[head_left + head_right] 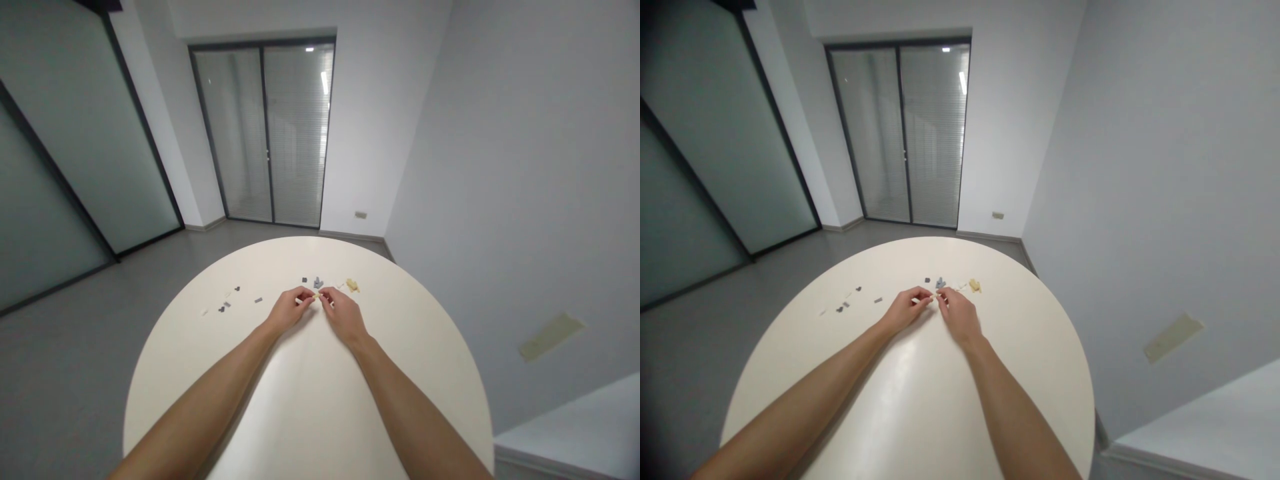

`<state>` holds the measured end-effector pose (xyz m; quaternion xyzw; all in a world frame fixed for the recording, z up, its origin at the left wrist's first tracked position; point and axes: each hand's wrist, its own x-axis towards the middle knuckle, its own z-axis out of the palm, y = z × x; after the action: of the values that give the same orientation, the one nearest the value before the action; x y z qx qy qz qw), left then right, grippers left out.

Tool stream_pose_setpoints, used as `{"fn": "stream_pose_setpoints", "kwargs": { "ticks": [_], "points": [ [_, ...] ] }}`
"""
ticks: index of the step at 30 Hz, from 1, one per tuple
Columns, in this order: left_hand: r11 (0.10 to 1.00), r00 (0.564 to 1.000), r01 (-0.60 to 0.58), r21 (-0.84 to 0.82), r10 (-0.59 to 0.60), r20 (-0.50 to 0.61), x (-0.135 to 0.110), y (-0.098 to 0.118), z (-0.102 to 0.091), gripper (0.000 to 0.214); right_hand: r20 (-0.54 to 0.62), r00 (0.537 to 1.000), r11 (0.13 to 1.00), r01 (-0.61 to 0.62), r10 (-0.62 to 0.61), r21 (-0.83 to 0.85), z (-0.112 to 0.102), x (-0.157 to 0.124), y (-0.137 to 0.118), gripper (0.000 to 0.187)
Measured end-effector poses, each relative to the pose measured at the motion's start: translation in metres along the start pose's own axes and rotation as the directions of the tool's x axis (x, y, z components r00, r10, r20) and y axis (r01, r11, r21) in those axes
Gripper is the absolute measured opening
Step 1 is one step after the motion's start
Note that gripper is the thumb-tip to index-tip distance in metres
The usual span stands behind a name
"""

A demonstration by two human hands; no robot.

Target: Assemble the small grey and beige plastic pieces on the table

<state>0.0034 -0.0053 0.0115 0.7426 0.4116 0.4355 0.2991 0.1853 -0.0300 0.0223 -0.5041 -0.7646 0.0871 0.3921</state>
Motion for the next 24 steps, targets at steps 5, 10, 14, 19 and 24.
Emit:
{"fn": "stream_pose_setpoints", "kwargs": {
  "ticks": [5,10,14,19,24],
  "points": [
    [1.000,1.000,-0.007,0.009,0.007,0.001,0.0003,-0.0014,0.0002,0.028,-0.002,1.000,1.000,0.006,-0.005,0.013,0.0007,-0.0004,0.0007,0.022],
    [1.000,1.000,-0.003,0.003,0.003,0.002,-0.0002,-0.0036,0.0010,0.028,0.005,1.000,1.000,0.006,-0.006,0.021,0.0003,-0.0008,0.0009,0.024],
    [1.000,1.000,0.006,0.007,-0.006,-0.009,-0.0004,-0.0047,0.0016,0.025,0.001,1.000,1.000,0.006,-0.006,0.020,-0.0003,-0.0005,0.0006,0.022],
    [1.000,1.000,0.003,0.008,-0.003,-0.006,-0.0002,-0.0024,0.0011,0.025,0.007,1.000,1.000,0.000,0.000,0.018,-0.0009,-0.0007,0.0001,0.021],
    [1.000,1.000,-0.006,0.021,0.007,-0.009,-0.0006,-0.0007,0.0000,0.024,0.011,1.000,1.000,-0.010,0.010,0.016,-0.0019,-0.0013,-0.0016,0.020]
  ]
}}
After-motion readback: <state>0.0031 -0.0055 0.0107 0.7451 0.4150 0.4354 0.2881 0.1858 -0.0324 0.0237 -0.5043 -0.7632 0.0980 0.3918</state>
